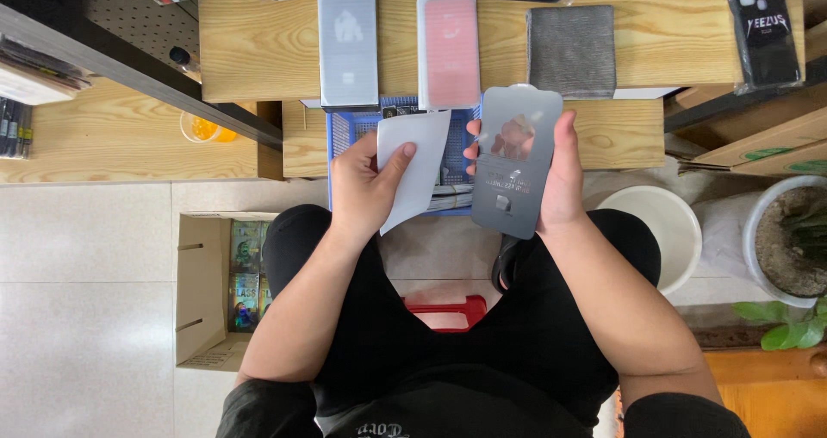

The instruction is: The person sits on a low stool and wipes a rectangular box with a gray cloth. They then open a plastic bottle and pour its contents into a cup. Finally, they open several small packages to reveal phone cases and examine them.

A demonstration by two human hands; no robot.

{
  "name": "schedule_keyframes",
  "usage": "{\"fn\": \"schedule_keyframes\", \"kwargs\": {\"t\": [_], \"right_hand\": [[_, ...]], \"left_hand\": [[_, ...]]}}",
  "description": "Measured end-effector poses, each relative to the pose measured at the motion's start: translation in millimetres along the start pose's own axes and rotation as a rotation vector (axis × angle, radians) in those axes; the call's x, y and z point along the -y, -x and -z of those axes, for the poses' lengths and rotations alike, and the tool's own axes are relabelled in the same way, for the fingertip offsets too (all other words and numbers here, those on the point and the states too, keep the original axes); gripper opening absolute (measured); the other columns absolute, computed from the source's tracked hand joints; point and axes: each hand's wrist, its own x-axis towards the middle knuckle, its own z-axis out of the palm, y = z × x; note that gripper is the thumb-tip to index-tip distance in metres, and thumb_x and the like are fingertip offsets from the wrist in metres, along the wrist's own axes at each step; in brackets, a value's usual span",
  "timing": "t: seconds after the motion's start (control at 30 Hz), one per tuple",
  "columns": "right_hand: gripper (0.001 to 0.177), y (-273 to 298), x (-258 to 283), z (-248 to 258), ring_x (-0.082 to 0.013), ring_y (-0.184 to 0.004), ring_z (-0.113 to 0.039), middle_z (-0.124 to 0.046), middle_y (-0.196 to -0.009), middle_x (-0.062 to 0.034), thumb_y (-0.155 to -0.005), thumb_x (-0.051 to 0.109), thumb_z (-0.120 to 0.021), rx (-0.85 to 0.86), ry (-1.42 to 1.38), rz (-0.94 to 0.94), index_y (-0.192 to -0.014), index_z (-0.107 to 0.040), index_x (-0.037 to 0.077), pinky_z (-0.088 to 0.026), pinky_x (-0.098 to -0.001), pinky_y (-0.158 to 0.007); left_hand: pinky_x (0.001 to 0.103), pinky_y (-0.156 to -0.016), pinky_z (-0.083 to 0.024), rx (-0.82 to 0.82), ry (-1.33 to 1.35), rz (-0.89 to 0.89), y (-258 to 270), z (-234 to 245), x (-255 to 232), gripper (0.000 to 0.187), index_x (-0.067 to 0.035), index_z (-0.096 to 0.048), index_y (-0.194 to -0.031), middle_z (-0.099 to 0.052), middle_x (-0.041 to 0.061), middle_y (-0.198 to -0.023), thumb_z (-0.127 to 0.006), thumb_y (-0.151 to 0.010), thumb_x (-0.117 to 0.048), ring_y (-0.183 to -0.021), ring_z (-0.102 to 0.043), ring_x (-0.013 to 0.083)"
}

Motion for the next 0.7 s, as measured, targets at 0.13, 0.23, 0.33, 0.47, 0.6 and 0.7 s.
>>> {"fn": "schedule_keyframes", "kwargs": {"t": [0.13, 0.23, 0.33, 0.47, 0.6, 0.7], "right_hand": [[0.083, -2, -1, 6, -0.0331, -0.098, -0.071, -0.066, -0.116, -0.0216, -0.081, 0.073, -0.047, 0.069, 0.057, 0.139, -0.132, -0.055, 0.009, -0.061, -0.0472, -0.086], [0.093, -2, 7, 12, -0.0315, -0.105, -0.069, -0.064, -0.123, -0.016, -0.074, 0.076, -0.055, 0.054, 0.05, 0.228, -0.147, -0.039, 0.021, -0.06, -0.0492, -0.095], [0.085, 2, 20, 20, -0.0398, -0.111, -0.068, -0.062, -0.128, -0.0168, -0.072, 0.071, -0.059, -0.015, -0.034, 0.329, -0.141, -0.044, 0.023, -0.055, -0.0588, -0.11], [0.075, -2, 19, 27, -0.0448, -0.106, -0.066, -0.067, -0.119, -0.018, -0.078, 0.055, -0.066, -0.089, -0.308, 0.335, -0.147, -0.044, 0.033, -0.054, -0.0597, -0.098], [0.077, -3, 18, 13, -0.0378, -0.1, -0.067, -0.066, -0.11, -0.0137, -0.07, 0.056, -0.073, -0.224, -0.208, 0.346, -0.137, -0.048, 0.028, -0.057, -0.0567, -0.095], [0.071, -9, 4, 37, -0.0391, -0.113, -0.069, -0.06, -0.122, -0.0107, -0.084, 0.061, -0.059, -0.17, -0.037, 0.387, -0.146, -0.039, 0.034, -0.06, -0.061, -0.108]], "left_hand": [[0.029, -0.048, -0.052, -0.02, -0.11, -0.07, 3, -3, 9, 0.02, 0.0, -0.067, -0.075, -0.062, 0.014, -0.06, -0.079, -0.084, -0.012, -0.054, -0.066, 0.023], [0.027, -0.053, -0.055, -0.049, -0.179, -0.194, 5, -5, -2, 0.017, -0.003, -0.07, -0.073, -0.066, 0.01, -0.067, -0.084, -0.079, -0.011, -0.058, -0.068, 0.0237], [0.026, -0.053, -0.054, -0.057, -0.298, -0.369, 8, -6, -3, 0.01, -0.01, -0.072, -0.075, -0.068, 0.003, -0.073, -0.081, -0.079, -0.01, -0.061, -0.066, 0.021], [0.03, -0.059, -0.051, -0.03, -0.46, -0.577, 12, -5, -1, 0.019, -0.008, -0.072, -0.091, -0.066, 0.003, -0.092, -0.079, -0.076, 0.001, -0.076, -0.066, 0.022], [0.032, -0.056, -0.049, -0.082, -0.573, -0.687, 14, -9, -9, 0.027, -0.01, -0.07, -0.09, -0.066, 0.002, -0.089, -0.071, -0.069, 0.007, -0.073, -0.062, 0.0227], [0.03, -0.071, -0.055, -0.095, -0.531, -0.708, 16, -16, 13, 0.01, -0.017, -0.076, -0.093, -0.066, -0.001, -0.087, -0.069, -0.085, -0.015, -0.081, -0.067, 0.0191]]}}
